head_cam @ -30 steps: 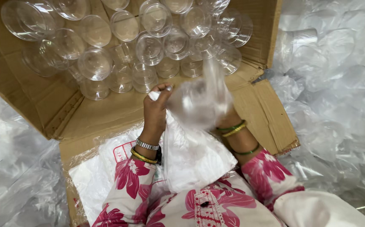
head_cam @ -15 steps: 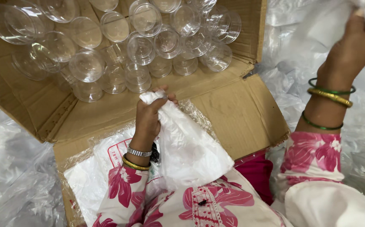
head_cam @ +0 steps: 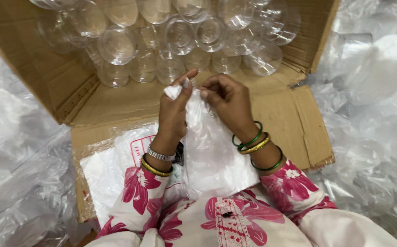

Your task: The person sits with a cardboard box on their lap, opens white plastic bags and places clear plastic cups into them one at a time. They gather the filled bags, twist the tops closed and set the bagged cups back into the box.

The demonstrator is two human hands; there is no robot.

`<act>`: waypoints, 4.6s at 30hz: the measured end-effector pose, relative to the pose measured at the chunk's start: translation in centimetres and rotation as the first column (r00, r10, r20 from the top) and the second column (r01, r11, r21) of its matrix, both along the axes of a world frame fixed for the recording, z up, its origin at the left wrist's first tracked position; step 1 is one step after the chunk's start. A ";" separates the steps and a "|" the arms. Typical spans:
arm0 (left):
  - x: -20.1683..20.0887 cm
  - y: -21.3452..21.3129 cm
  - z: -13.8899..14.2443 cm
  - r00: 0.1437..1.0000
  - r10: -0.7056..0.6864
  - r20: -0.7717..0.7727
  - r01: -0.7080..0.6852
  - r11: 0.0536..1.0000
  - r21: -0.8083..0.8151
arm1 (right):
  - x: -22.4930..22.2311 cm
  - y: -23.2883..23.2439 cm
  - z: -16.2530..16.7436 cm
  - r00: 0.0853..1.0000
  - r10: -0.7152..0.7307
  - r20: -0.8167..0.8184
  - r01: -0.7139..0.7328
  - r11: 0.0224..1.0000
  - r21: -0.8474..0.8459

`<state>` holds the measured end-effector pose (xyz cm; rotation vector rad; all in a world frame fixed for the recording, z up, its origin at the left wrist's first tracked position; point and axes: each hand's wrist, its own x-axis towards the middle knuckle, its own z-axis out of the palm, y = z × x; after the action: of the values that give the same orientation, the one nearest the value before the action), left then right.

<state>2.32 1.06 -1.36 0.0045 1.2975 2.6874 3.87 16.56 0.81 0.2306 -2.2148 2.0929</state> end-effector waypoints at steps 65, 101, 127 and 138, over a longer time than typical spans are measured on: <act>-9.9 -5.6 -16.7 0.872 0.354 -0.338 -0.489 0.604 -0.629 | -15.0 -5.8 -16.0 0.990 -0.139 0.022 0.118 0.908 0.402; -4.0 0.5 -8.3 0.973 0.223 0.054 -0.176 0.879 -0.443 | 5.0 30.5 -1.6 0.738 -0.671 -0.070 0.558 0.665 -0.497; -1.5 -0.5 -4.6 0.961 0.161 0.226 -0.036 0.880 -0.474 | -3.2 39.7 -18.4 0.385 -0.857 -0.343 0.807 0.133 0.575; -1.4 -0.2 -5.7 0.970 0.135 0.204 -0.050 0.926 -0.375 | -11.6 45.9 -6.0 0.774 -0.594 -0.220 0.446 0.263 0.856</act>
<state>0.92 0.90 -7.05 -0.4051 1.7345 2.3814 -7.73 62.46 -5.17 -0.5860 -2.7033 0.4646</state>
